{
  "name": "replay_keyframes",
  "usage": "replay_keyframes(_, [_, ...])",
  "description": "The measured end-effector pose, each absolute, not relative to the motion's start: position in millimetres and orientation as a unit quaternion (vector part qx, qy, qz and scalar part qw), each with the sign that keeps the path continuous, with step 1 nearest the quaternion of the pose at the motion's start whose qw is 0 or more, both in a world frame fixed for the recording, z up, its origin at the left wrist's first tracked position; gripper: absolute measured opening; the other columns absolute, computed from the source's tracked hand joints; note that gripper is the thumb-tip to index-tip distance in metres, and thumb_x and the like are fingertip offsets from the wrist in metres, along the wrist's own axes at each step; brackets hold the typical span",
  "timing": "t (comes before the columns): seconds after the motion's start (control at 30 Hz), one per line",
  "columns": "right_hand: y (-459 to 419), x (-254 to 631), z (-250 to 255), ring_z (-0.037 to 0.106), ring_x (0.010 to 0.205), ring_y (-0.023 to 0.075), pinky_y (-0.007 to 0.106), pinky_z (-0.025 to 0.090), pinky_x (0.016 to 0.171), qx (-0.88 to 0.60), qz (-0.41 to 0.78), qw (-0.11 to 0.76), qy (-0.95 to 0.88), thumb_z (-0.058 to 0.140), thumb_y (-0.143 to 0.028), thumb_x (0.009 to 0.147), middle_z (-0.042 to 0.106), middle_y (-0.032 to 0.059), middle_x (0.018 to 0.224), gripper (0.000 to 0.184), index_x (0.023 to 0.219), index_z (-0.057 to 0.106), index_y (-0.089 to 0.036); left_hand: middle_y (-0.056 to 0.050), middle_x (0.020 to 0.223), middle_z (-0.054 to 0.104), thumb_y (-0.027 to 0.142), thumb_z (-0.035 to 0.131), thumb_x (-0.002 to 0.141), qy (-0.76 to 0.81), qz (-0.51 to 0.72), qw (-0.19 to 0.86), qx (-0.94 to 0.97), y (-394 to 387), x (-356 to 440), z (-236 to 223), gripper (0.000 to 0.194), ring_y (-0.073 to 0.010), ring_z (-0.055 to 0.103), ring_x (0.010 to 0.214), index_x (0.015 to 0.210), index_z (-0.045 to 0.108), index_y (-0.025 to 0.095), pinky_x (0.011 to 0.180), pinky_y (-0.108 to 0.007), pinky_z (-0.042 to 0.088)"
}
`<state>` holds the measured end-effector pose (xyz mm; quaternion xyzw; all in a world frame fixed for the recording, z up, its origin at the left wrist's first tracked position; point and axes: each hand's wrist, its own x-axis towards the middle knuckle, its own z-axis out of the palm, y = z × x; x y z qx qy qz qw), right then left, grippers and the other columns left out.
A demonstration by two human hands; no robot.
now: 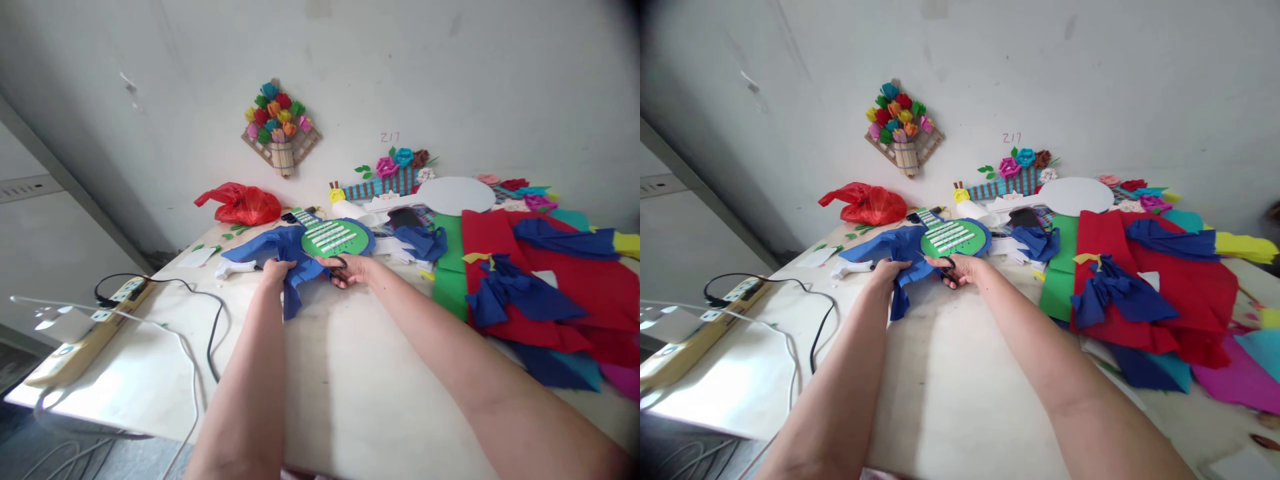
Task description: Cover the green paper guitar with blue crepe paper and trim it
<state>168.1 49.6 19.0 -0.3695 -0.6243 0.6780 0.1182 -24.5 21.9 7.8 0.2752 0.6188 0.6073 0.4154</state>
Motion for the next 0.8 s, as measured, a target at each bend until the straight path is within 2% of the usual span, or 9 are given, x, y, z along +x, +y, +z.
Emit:
replay_keyframes(0.1, [49.4,168.2,14.8,0.042,0.033,0.0047,0.012,0.026,0.029,-0.387,0.667,0.147,-0.619,0.067,-0.06,0.069,0.051,-0.0035,0.045,0.048,0.073,0.046,-0.017,-0.004,0.056,0.063,-0.003,0.073,0.051,0.611,0.608,0.424,0.278,22.4,-24.7,6.9,0.026,-0.024,0.066,0.061,0.068,0.06,0.012,0.062,-0.035,0.055])
replay_keyframes(0.27, [45.0,168.3,14.9,0.038,0.031,0.0018,0.01,0.025,0.029,-0.395,0.65,0.166,-0.628,0.068,-0.052,0.073,0.049,-0.0056,0.045,0.042,0.072,0.047,-0.016,-0.003,0.054,0.062,-0.004,0.071,0.051,0.613,0.614,0.417,0.272,21.6,-24.7,7.3,0.025,-0.0231,0.066,0.062,0.066,0.06,0.013,0.062,-0.033,0.055])
replay_keyframes(0.47, [38.7,162.4,23.6,0.045,0.032,0.0048,0.011,0.018,0.025,-0.383,0.665,0.131,-0.628,0.061,-0.065,0.072,0.053,-0.0017,0.046,0.052,0.07,0.047,-0.015,-0.005,0.057,0.064,-0.002,0.072,0.05,0.604,0.618,0.423,0.273,21.5,-25.3,6.3,0.023,-0.0241,0.067,0.066,0.065,0.062,0.012,0.066,-0.034,0.055])
replay_keyframes(0.6, [39.4,155.8,25.2,0.049,0.033,0.0073,0.011,0.019,0.024,-0.377,0.692,0.121,-0.603,0.054,-0.074,0.07,0.054,-0.0007,0.045,0.059,0.075,0.048,-0.016,-0.006,0.058,0.065,-0.002,0.073,0.05,0.597,0.619,0.434,0.268,20.4,-24.4,7.7,0.023,-0.0252,0.067,0.07,0.065,0.062,0.012,0.068,-0.035,0.055])
replay_keyframes(0.8, [40.3,147.0,23.2,0.051,0.035,0.0094,0.012,0.021,0.024,-0.38,0.71,0.134,-0.578,0.052,-0.075,0.07,0.055,-0.0003,0.047,0.058,0.081,0.049,-0.018,-0.006,0.058,0.065,-0.002,0.072,0.052,0.603,0.612,0.438,0.265,20.0,-24.5,9.5,0.021,-0.0248,0.067,0.068,0.066,0.063,0.011,0.068,-0.036,0.056])
